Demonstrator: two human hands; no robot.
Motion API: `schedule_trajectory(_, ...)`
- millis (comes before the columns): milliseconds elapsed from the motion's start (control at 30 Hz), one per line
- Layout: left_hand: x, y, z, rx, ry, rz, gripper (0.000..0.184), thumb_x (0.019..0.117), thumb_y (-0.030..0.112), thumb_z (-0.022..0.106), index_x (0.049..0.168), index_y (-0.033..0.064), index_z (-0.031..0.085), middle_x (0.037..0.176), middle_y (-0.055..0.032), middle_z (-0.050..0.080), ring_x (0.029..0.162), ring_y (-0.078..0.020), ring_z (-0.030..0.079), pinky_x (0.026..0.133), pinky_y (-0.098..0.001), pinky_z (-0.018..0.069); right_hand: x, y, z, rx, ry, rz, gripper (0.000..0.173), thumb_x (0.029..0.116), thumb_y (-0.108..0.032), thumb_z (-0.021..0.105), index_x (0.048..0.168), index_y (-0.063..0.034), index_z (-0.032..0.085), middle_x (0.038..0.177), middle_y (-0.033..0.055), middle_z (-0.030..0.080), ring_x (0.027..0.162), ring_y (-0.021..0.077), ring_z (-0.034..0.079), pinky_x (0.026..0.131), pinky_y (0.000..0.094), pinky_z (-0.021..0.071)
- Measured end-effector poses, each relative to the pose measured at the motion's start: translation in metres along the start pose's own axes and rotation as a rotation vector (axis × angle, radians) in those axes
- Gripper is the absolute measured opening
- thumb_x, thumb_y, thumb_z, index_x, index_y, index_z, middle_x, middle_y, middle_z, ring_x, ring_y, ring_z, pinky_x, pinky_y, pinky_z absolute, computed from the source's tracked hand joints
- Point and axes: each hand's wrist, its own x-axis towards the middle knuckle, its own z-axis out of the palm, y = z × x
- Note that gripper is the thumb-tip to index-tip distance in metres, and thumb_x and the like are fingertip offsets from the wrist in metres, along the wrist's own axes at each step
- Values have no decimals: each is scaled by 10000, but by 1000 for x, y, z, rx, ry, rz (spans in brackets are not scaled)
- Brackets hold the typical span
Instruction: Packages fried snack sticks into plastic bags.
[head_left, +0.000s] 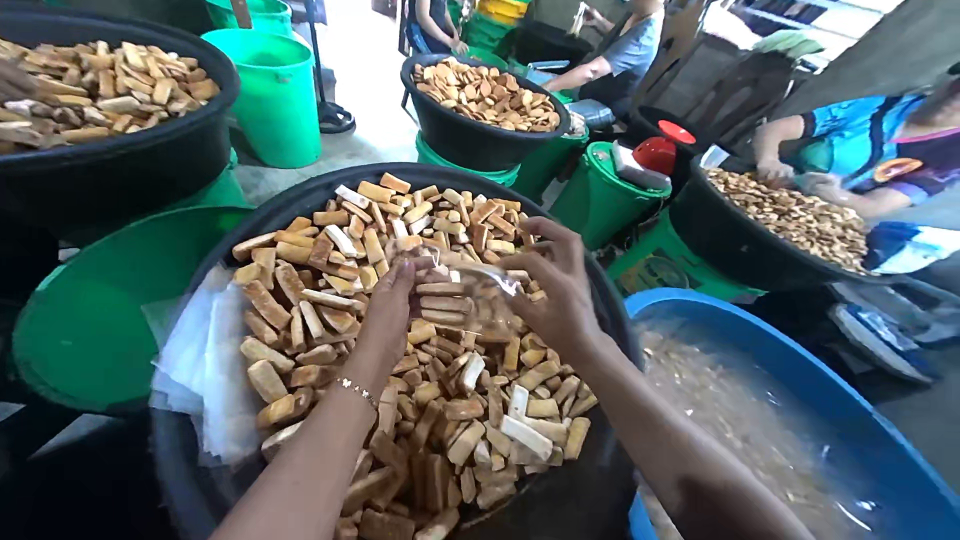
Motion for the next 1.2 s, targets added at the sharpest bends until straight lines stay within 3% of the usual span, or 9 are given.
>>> schedule_trajectory(167, -7, 1, 0, -107, 34, 62, 423, 1133, 283, 278, 1246, 64, 622, 966, -44, 740, 825, -122, 711, 748, -282, 583, -1, -2, -5, 127, 238, 12, 111, 896, -146, 701, 959, -56, 716, 1284, 134, 629, 1212, 226, 598, 987, 372, 528)
schedule_trajectory(267, -2, 4, -8, -179, 87, 89, 436, 1134, 293, 258, 1233, 67, 617, 940, -36, 739, 817, -124, 716, 747, -291, 593, -7, -4, -33, 247, 346, 173, 71, 956, -321, 637, 951, -257, 667, 1318, -133, 561, 1264, 20, 513, 994, 240, 501)
schedule_trajectory(433, -7, 4, 2, -85, -98, 71, 431, 1132, 287, 266, 1282, 82, 614, 988, -48, 731, 852, -120, 708, 764, -279, 584, -15, -11, -3, 63, 196, -17, 72, 930, -237, 724, 964, -186, 686, 1314, 40, 518, 1228, 86, 514, 1012, 254, 473)
schedule_trajectory(567, -9, 1, 1, -101, -51, 100, 396, 1123, 288, 321, 1263, 96, 638, 1050, -47, 710, 874, -122, 700, 779, -294, 592, 0, -1, 13, 265, -3, -55, 155, 950, -213, 698, 1065, -155, 785, 1413, 117, 552, 1281, 166, 548, 1019, 303, 519)
schedule_trajectory(667, 0, 7, -11, -165, 143, 82, 380, 1125, 307, 321, 1273, 113, 612, 1000, -28, 689, 843, -108, 679, 741, -279, 573, 4, 25, 24, 258, -97, 240, 167, 992, -74, 562, 1049, 0, 701, 1079, 101, 657, 918, 129, 660, 795, 311, 587)
schedule_trajectory(733, 7, 9, -19, -209, 217, 71, 404, 1128, 328, 308, 1300, 121, 608, 1060, -48, 680, 880, -131, 678, 747, -300, 570, 3, 47, 47, 81, -547, 487, 240, 1033, -67, 531, 1188, 38, 680, 1142, 216, 690, 1037, 327, 688, 948, 514, 549)
schedule_trajectory(833, 13, 10, -23, -237, 229, 69, 410, 1128, 336, 303, 1311, 121, 601, 1093, -66, 670, 919, -153, 673, 783, -320, 564, -18, 71, 92, -197, -1040, 477, 327, 1048, -158, 524, 1317, 4, 617, 1321, 258, 618, 1266, 438, 581, 1058, 612, 459)
schedule_trajectory(967, 10, 12, -20, -213, 179, 55, 419, 1130, 337, 285, 1282, 124, 612, 1026, -47, 679, 870, -129, 681, 752, -286, 566, -22, 68, 102, -313, -1097, 387, 460, 1001, -84, 561, 1452, -10, 504, 1396, 327, 533, 1310, 528, 506, 1024, 669, 445)
schedule_trajectory(1200, 9, 12, -21, -248, 178, 19, 403, 1125, 344, 312, 1269, 143, 630, 1060, -52, 669, 924, -155, 668, 787, -315, 556, -37, 97, 95, 19, -908, 299, 397, 988, -161, 612, 1352, -2, 602, 1294, 246, 642, 1248, 411, 596, 1079, 584, 440)
